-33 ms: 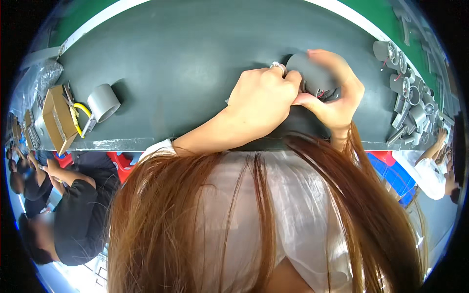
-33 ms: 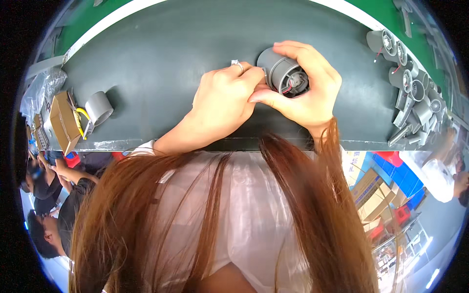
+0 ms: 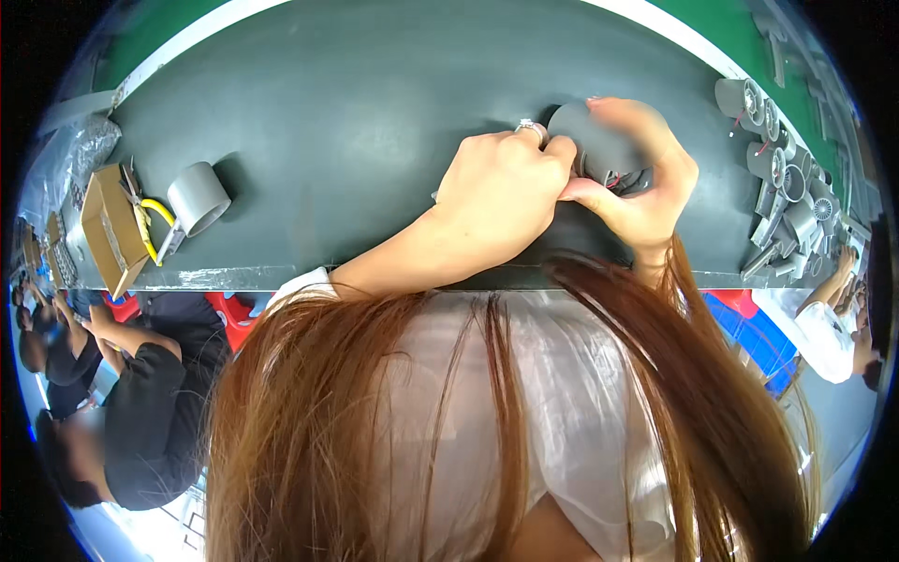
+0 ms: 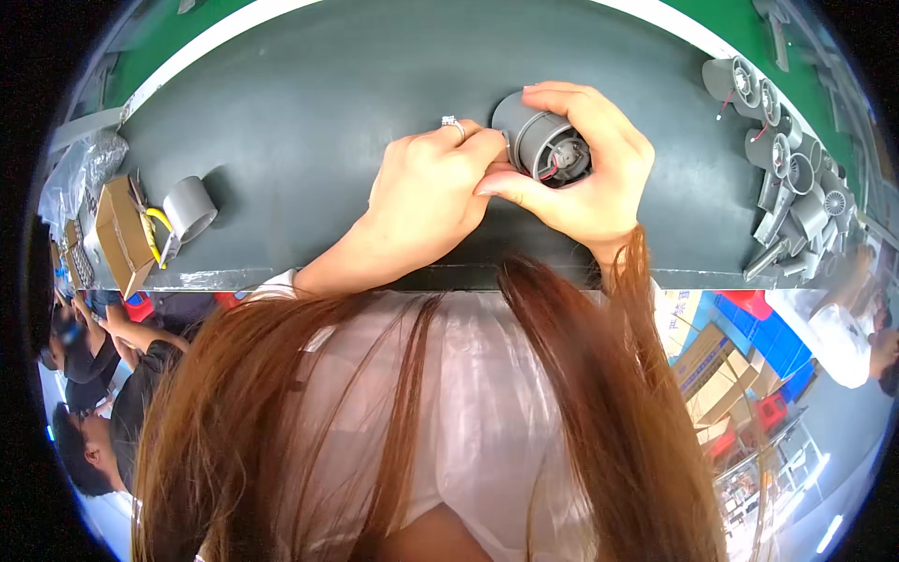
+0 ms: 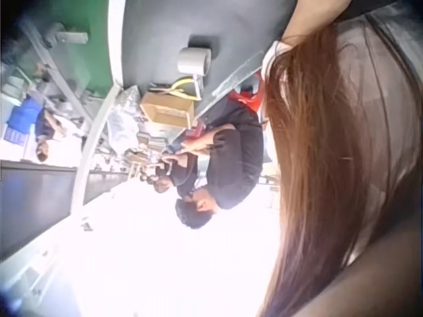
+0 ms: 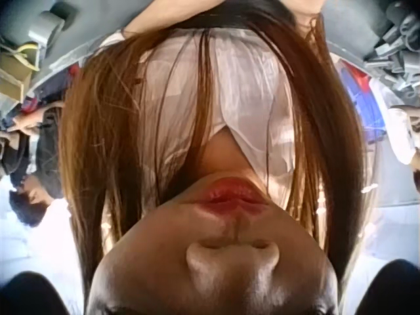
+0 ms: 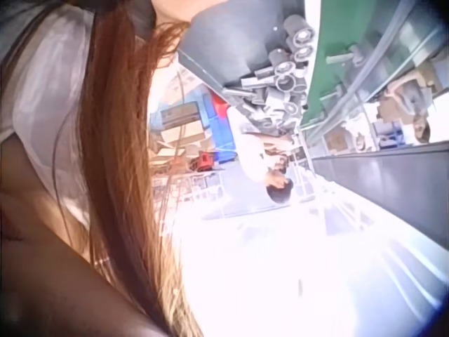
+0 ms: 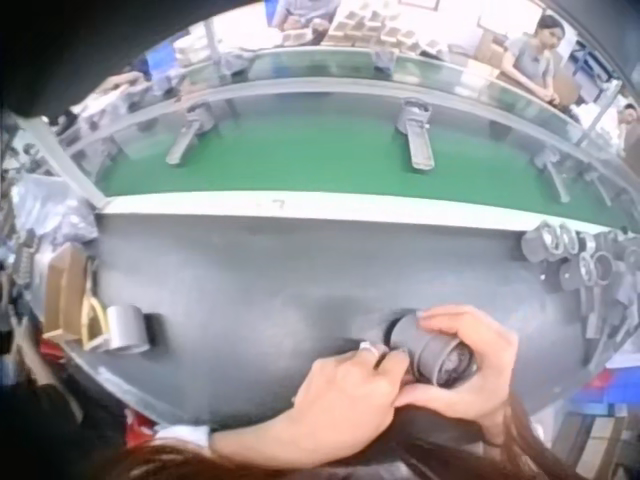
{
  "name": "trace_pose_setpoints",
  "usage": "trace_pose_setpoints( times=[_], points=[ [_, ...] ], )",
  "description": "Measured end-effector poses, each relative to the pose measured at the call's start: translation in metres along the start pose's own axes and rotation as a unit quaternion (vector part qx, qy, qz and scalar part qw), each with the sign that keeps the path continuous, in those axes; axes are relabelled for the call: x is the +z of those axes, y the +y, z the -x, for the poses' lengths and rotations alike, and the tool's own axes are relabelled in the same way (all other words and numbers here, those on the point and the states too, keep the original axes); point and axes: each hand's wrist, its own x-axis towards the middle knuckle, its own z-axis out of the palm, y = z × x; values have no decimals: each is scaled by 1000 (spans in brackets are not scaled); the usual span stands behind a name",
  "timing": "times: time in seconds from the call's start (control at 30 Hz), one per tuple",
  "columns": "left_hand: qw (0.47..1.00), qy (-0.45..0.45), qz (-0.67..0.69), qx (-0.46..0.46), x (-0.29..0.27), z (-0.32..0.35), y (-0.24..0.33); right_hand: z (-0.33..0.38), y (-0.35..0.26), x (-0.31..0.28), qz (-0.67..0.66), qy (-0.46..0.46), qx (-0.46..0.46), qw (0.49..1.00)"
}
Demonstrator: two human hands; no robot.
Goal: Assembling small handheld fans by fitting electronic components and motors into plastic casings at a manual assembly station.
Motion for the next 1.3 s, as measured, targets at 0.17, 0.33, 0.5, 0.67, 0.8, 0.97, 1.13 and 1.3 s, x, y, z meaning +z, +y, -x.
trace_pose_setpoints(
  times=[0.17,0.33,0.5,0.67,0.8,0.97,1.13,1.3],
  points=[
    [998,-1,42,-38,-3,-1,-3,-5,0,4,12,6,-21,1000],
    [991,-23,113,-68,-3,-4,-8,-10,-5,0,4,-33,5,999],
    [947,-85,249,-182,-7,-4,-17,-10,4,-2,-115,-134,76,981],
    [943,-81,272,-172,-7,-4,-21,-3,15,-1,-172,-127,90,973],
    [945,-90,268,-163,-7,-6,-23,0,17,1,-161,-97,67,980],
    [947,-90,264,-161,-7,-5,-25,3,19,1,-175,-87,70,978],
    [946,-104,256,-168,-6,-3,-24,4,22,1,-188,-77,68,977],
    [991,44,105,-69,1,4,-12,4,20,-1,-195,-65,52,977]
  ],
)
